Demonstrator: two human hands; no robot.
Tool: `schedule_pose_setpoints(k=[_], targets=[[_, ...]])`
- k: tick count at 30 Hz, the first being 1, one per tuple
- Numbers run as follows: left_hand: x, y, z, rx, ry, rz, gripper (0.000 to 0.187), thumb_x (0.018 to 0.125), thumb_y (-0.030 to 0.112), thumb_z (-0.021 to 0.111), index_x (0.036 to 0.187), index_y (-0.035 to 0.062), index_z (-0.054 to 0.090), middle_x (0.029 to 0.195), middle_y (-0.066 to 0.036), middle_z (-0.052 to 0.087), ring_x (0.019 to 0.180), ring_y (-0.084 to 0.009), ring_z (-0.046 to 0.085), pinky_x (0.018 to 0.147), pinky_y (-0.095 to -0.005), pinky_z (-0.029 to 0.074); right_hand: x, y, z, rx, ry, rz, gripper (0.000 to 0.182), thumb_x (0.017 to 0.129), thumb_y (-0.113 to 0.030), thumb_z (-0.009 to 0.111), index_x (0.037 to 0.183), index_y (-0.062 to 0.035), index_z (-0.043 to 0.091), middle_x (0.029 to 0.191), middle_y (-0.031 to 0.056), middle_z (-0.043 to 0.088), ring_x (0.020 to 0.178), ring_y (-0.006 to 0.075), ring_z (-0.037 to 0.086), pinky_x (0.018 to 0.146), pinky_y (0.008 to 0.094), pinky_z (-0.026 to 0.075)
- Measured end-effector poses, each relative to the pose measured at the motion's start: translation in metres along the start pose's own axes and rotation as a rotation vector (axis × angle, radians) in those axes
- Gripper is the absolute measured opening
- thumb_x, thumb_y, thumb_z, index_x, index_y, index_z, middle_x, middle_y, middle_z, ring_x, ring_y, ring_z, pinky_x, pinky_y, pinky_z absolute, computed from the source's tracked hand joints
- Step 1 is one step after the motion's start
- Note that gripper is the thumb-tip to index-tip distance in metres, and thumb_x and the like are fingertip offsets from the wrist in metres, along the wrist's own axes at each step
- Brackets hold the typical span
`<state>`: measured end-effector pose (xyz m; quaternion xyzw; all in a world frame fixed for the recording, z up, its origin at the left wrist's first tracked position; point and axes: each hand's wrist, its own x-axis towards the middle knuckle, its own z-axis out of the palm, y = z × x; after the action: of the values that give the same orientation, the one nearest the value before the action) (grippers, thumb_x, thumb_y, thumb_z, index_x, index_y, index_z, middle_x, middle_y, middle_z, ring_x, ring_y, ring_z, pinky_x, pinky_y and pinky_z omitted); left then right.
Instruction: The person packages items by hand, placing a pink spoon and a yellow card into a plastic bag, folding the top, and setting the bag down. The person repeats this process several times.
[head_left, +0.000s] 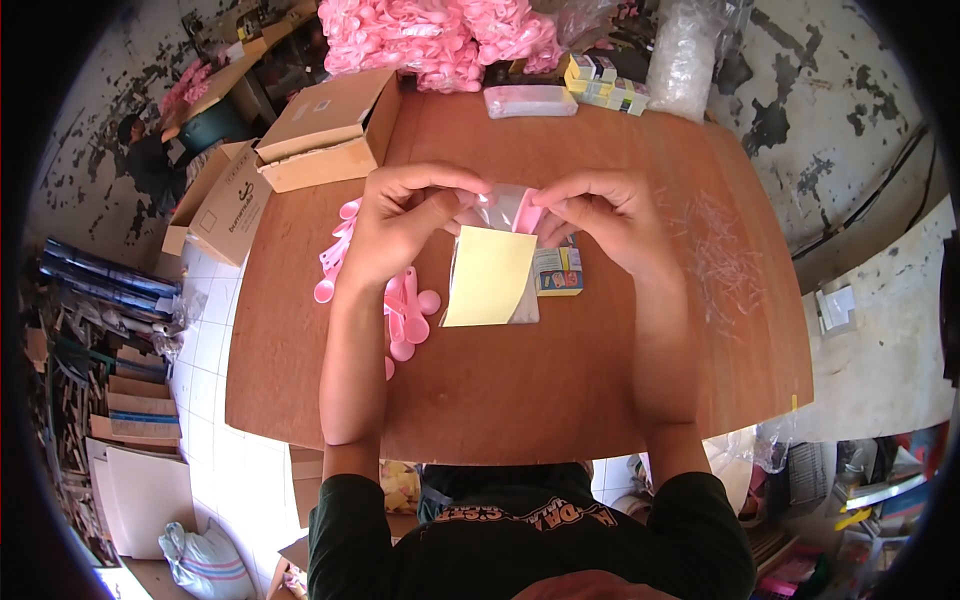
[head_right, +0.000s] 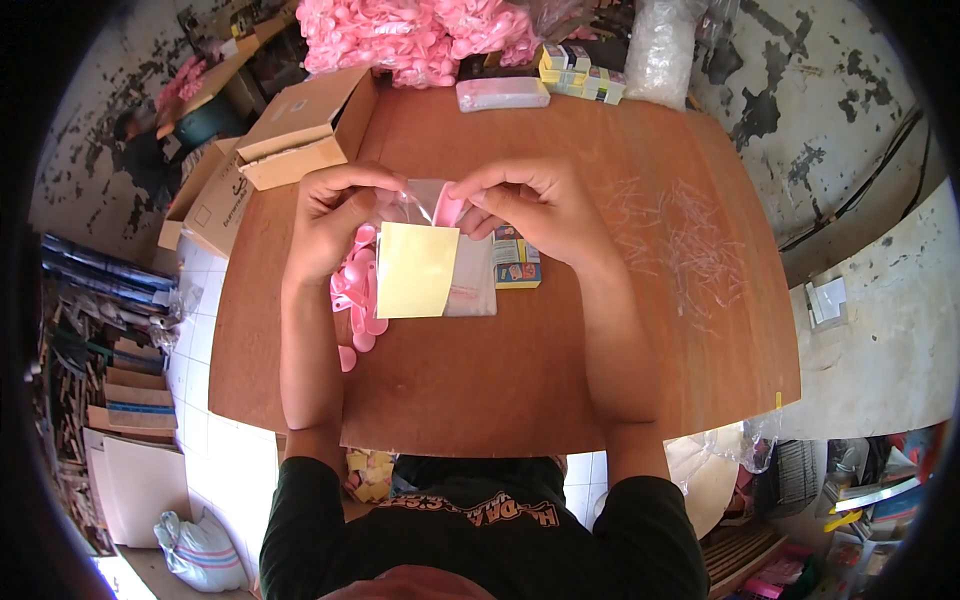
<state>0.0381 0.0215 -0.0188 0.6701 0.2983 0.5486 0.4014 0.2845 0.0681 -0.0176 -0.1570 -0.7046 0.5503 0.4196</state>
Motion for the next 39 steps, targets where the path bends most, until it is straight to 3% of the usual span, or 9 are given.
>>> schedule_pose_setpoints(k=[2,5,11,14,29,34,39], targets=[[-0.001,-0.001,-0.003,0.013,0.024,-0.037,0.023,0.085,-0.008,0.049,0.096,-0.0057,0.069,0.096,-0.014,0.07,0.086,-0.0172,0.066,0.076,-0.0286,0.052,-0.001,-0.001,-0.003,-0.052,-0.06,-0.009,0.015,0.092,0.002,0.057,0.102,0.0045,0.069,0.094,0.0128,0.071,0.08,0.0176,0.071,0.07,0.0295,0.059],[0.001,-0.004,-0.007,-0.055,0.023,0.081,0.022,0.091,-0.006,0.052,0.099,-0.0012,0.071,0.095,-0.009,0.071,0.08,-0.0134,0.068,0.067,-0.0247,0.056,-0.002,0.002,-0.002,-0.134,-0.039,-0.048,0.018,0.093,0.003,0.054,0.103,0.0037,0.069,0.095,0.012,0.071,0.081,0.017,0.07,0.072,0.0287,0.058],[0.0,0.0,-0.003,-0.025,0.024,0.058,0.025,0.09,-0.008,0.048,0.098,-0.002,0.071,0.094,-0.009,0.071,0.08,-0.0131,0.068,0.067,-0.0248,0.056,0.0,0.007,0.003,-0.122,-0.022,-0.186,0.015,0.091,0.003,0.061,0.104,0.0027,0.068,0.104,0.0133,0.069,0.087,0.0164,0.068,0.072,0.0281,0.057],[0.001,0.0,-0.003,0.011,0.023,0.059,0.026,0.089,-0.009,0.047,0.099,-0.0025,0.071,0.094,-0.009,0.07,0.08,-0.0128,0.067,0.067,-0.0245,0.056,0.001,0.002,0.005,-0.168,-0.029,-0.218,0.017,0.09,0.006,0.06,0.104,0.0035,0.069,0.098,0.0102,0.07,0.085,0.0124,0.066,0.072,0.0253,0.055],[-0.003,0.005,-0.002,0.041,0.025,0.169,0.033,0.079,-0.016,0.044,0.095,-0.0036,0.071,0.093,-0.011,0.07,0.081,-0.0148,0.065,0.071,-0.0265,0.052,-0.002,0.005,0.01,-0.156,-0.001,-0.284,0.016,0.087,0.009,0.059,0.101,0.0052,0.068,0.1,0.0099,0.068,0.088,0.0106,0.064,0.073,0.0238,0.053],[-0.004,0.01,0.0,-0.001,0.016,0.166,0.015,0.086,-0.01,0.059,0.094,-0.0051,0.07,0.093,-0.012,0.07,0.082,-0.0147,0.065,0.071,-0.0269,0.053,-0.001,0.006,0.015,-0.056,-0.016,-0.301,0.018,0.083,0.01,0.067,0.1,0.0058,0.066,0.101,0.0116,0.066,0.088,0.0134,0.066,0.074,0.0249,0.056],[-0.005,0.008,0.002,0.01,0.025,0.136,0.012,0.083,-0.01,0.066,0.094,-0.0051,0.069,0.094,-0.012,0.069,0.084,-0.0143,0.066,0.073,-0.0262,0.054,-0.001,0.003,0.019,-0.165,-0.005,-0.286,0.02,0.079,0.009,0.072,0.097,0.0054,0.064,0.103,0.0118,0.065,0.085,0.0161,0.069,0.073,0.0251,0.058]])
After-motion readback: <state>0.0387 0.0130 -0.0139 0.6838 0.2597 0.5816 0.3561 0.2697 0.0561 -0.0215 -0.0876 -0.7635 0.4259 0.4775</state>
